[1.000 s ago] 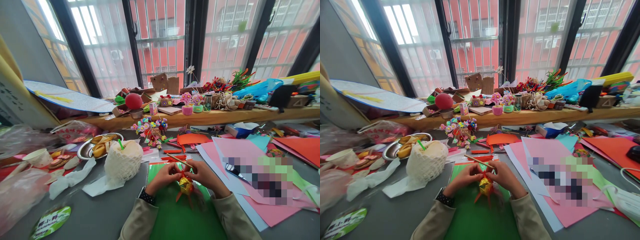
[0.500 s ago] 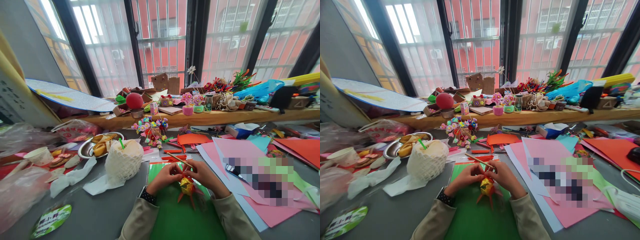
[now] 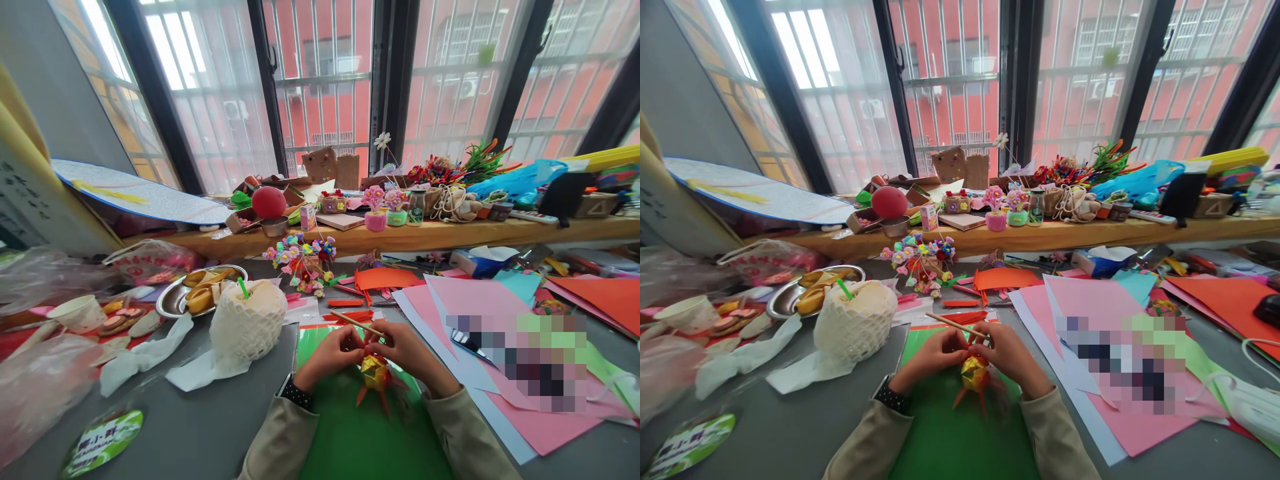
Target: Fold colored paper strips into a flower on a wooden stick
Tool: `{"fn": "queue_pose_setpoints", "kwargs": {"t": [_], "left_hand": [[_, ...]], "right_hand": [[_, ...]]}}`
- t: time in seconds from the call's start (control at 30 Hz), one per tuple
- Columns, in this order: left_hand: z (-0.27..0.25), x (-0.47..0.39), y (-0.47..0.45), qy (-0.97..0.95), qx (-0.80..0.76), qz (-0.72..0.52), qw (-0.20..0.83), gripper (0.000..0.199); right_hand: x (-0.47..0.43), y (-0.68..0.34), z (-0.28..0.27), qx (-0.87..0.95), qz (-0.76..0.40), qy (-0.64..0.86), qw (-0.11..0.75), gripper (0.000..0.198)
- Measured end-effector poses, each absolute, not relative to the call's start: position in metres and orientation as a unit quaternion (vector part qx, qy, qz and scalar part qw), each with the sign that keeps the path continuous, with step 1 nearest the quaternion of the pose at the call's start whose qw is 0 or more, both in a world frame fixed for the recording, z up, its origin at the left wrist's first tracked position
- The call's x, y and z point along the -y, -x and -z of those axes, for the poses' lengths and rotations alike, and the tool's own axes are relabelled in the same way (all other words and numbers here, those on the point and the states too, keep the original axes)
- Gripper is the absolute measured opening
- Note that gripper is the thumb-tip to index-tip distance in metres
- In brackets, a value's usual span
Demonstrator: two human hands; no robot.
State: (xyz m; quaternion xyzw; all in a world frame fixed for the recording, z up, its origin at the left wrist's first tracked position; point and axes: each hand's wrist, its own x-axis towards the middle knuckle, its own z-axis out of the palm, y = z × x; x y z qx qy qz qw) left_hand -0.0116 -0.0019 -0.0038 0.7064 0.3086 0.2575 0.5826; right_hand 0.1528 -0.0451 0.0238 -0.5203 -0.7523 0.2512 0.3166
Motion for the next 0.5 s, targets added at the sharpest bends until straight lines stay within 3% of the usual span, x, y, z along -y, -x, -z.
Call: {"fn": "queue_pose_setpoints", "kwargs": {"t": [0.2, 0.37, 0.5], "left_hand": [[0.0012, -0.0011, 0.011, -0.664, -0.317, -0.292, 0.611, 0.035], [-0.0034, -0.0019, 0.0104, -0.597, -0.305, -0.347, 0.655, 0.046], [-0.0044, 0.0047, 0.0062, -0.61, -0.238, -0.304, 0.692, 0.062]], "right_hand": [[0.0418, -0.1509, -0.0202, 0.717, -0.256, 0.529, 0.374, 0.007], [0.041, -0.1554, -0.0193, 0.619, -0.224, 0.565, 0.497, 0.015], [0.0416, -0.1566, -0.0177, 0.563, -0.169, 0.578, 0.565, 0.022]]}}
